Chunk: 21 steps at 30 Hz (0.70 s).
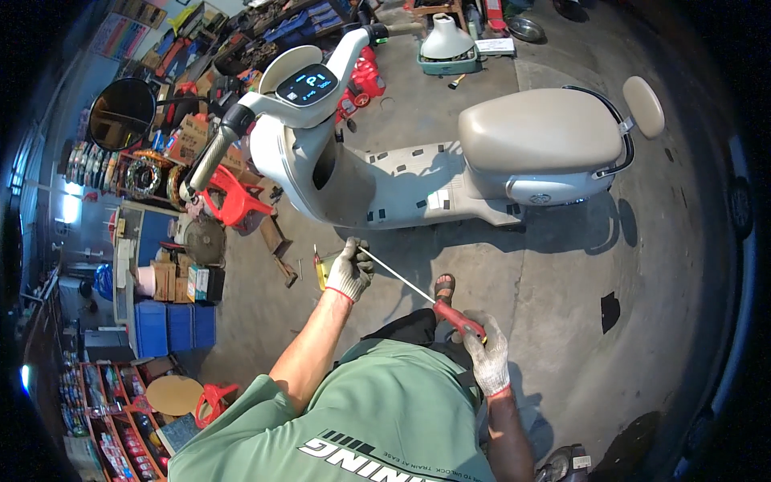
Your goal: The person uses a screwdriver to unfasten and remove panels from a scooter. The person then sorts through tools and hardware in a tray by hand before using the screwdriver on the scooter again.
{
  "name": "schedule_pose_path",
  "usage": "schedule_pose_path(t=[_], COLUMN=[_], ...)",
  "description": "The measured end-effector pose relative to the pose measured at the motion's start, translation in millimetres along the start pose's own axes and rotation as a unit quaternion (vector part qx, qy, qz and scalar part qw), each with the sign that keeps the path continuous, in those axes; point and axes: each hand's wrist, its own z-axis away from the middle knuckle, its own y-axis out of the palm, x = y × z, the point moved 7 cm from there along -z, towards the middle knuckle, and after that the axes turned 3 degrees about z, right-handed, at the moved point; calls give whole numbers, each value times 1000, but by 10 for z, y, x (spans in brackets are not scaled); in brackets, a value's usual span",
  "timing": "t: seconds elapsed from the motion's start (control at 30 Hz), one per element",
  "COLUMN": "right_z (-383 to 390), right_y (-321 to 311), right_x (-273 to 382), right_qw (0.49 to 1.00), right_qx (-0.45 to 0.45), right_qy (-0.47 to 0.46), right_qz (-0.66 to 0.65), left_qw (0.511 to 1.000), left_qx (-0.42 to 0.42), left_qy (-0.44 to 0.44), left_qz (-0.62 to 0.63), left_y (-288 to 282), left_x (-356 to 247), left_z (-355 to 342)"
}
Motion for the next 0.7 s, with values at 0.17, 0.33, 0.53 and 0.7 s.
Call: schedule_pose_path(t=[0.17,0.33,0.53,0.7], right_z=[-178,-387,-733,-1021], right_y=[48,49,177,363], right_x=[132,120,130,167], right_qw=[999,996,993,995], right_qx=[14,18,44,60], right_qy=[-10,-12,25,60], right_qz=[34,91,107,61], left_qw=[999,996,997,997], left_qx=[-1,-40,-34,-42], left_qy=[4,40,28,23], left_qz=[41,70,67,60], left_y=[-146,-63,-152,-153], left_x=[23,-6,-175,-353], left_z=[-179,-291,-504,-681])
